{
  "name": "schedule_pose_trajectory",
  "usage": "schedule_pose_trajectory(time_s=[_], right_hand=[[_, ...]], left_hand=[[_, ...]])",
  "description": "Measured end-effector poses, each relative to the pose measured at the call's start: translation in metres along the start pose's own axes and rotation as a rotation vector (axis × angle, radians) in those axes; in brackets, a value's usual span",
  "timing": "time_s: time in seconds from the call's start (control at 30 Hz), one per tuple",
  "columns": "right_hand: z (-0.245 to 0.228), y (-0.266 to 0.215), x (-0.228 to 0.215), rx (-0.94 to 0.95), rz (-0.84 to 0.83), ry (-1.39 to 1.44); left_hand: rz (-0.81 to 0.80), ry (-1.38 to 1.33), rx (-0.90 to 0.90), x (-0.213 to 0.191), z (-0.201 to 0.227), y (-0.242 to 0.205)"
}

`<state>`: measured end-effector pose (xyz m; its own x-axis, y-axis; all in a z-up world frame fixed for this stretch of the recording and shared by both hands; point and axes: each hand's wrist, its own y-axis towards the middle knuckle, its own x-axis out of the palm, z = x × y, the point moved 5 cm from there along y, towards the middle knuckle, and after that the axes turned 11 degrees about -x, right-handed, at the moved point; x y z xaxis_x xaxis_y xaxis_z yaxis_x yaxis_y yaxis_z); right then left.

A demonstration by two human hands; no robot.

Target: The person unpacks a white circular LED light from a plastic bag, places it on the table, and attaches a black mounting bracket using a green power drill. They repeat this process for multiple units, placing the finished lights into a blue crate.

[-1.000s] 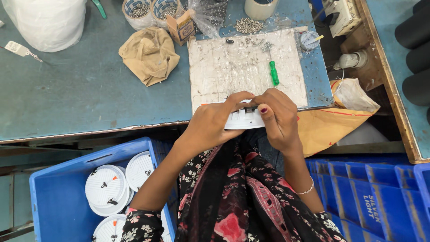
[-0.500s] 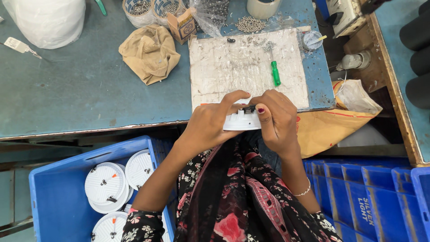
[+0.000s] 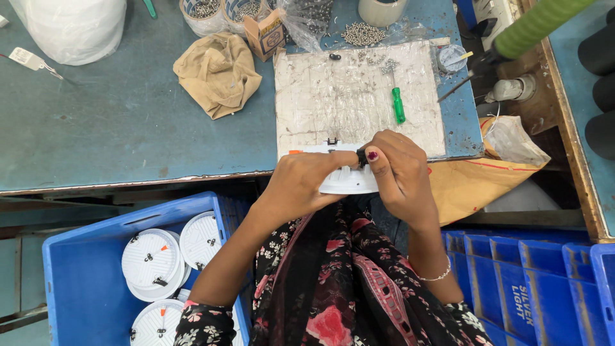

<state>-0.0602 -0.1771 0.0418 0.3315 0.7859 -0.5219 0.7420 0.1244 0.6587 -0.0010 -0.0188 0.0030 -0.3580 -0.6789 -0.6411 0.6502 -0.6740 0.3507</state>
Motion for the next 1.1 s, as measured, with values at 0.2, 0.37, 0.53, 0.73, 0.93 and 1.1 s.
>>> schedule_pose_trajectory(time_s=[0.2, 0.37, 0.53, 0.73, 0.93, 1.1], right_hand=[[0.009, 0.006, -0.002, 0.015, -0.101, 0.087], [0.013, 0.013, -0.002, -0.003, -0.189, 0.193], [0.037, 0.008, 0.005, 0.034, -0.301, 0.303], [0.18, 0.015, 0.01, 0.339, 0.168, 0.133], [0.273, 0.026, 0.039, 0.214, 0.172, -0.224], [0.279, 0.027, 0.059, 0.261, 0.159, -0.383]], left_hand=[[0.011, -0.045, -0.023, -0.012, 0.013, 0.007], [-0.014, -0.043, -0.059, -0.013, 0.007, 0.006], [0.012, -0.047, -0.009, -0.015, -0.001, 0.002], [-0.021, -0.127, 0.023, -0.012, 0.007, -0.002], [0.018, -0.116, 0.034, -0.013, 0.014, -0.004], [0.015, -0.112, 0.029, -0.011, 0.017, -0.003]])
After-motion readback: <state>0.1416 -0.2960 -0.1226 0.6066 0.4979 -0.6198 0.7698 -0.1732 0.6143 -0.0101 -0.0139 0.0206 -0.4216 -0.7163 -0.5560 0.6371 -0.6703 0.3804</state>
